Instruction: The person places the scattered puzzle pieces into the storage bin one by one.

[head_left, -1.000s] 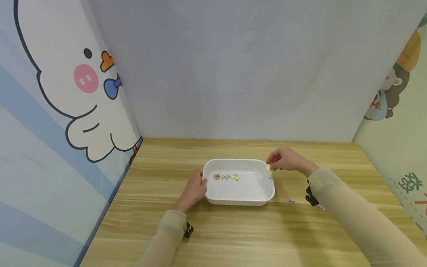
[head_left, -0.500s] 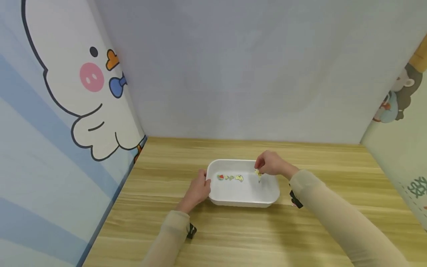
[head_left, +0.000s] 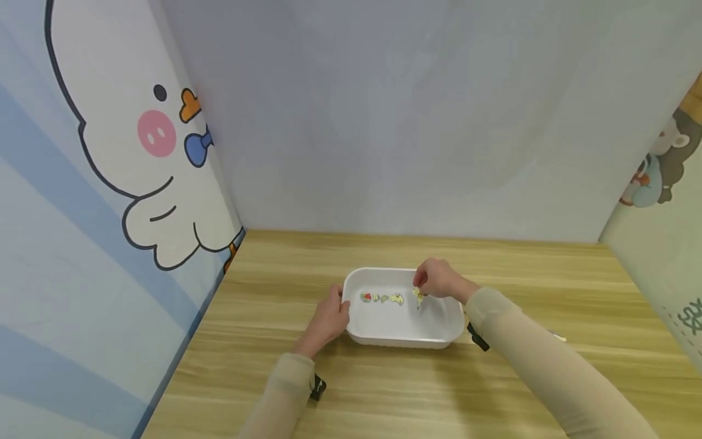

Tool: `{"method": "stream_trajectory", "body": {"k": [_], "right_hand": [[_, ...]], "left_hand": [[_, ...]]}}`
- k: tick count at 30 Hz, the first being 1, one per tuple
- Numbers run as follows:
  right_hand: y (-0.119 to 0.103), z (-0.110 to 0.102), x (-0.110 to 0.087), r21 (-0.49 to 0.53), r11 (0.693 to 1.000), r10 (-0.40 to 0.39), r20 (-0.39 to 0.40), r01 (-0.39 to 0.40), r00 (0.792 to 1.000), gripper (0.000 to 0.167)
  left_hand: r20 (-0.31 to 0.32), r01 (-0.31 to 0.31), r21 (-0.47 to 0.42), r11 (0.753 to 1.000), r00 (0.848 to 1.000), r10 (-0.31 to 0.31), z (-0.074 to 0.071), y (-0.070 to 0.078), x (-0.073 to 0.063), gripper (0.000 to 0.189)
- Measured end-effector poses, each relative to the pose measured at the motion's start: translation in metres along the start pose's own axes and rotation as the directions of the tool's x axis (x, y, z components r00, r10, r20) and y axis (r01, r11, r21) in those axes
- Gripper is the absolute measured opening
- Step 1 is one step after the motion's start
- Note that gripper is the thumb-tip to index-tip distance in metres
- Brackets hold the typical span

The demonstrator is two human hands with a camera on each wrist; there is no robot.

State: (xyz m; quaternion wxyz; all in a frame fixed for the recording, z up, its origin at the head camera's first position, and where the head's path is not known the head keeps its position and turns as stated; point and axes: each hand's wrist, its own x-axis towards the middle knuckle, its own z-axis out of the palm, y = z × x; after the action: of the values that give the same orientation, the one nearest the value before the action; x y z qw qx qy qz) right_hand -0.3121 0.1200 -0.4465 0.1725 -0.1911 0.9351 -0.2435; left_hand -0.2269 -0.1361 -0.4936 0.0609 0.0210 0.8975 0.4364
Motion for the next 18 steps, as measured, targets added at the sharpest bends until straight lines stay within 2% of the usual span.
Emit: {"method": "stream_trajectory", "body": {"k": [3,12,18], "right_hand": [[0.001,0.002,0.002,-0.015,1.0,-0.012,0.005,0.012,1.0,0.012],[-0.003,0.005,0.007,-0.035,0.999,0.02,0.027,-0.019,0.999,0.013],[-0.007,0.012,0.01,-0.111,0.994,-0.006,0.023,0.009,1.0,0.015]], "left_hand": [[-0.002,-0.004,0.003,1.0,1.0,0.004,0.0,0.0,-0.001,0.024],[-0.006,-0.009,-0.002,1.0,1.0,0.009,0.0,0.0,-0.001,0.024],[-0.007,-0.017,0.009,1.0,1.0,0.017,0.001,-0.001,-0.001,0.023]]}}
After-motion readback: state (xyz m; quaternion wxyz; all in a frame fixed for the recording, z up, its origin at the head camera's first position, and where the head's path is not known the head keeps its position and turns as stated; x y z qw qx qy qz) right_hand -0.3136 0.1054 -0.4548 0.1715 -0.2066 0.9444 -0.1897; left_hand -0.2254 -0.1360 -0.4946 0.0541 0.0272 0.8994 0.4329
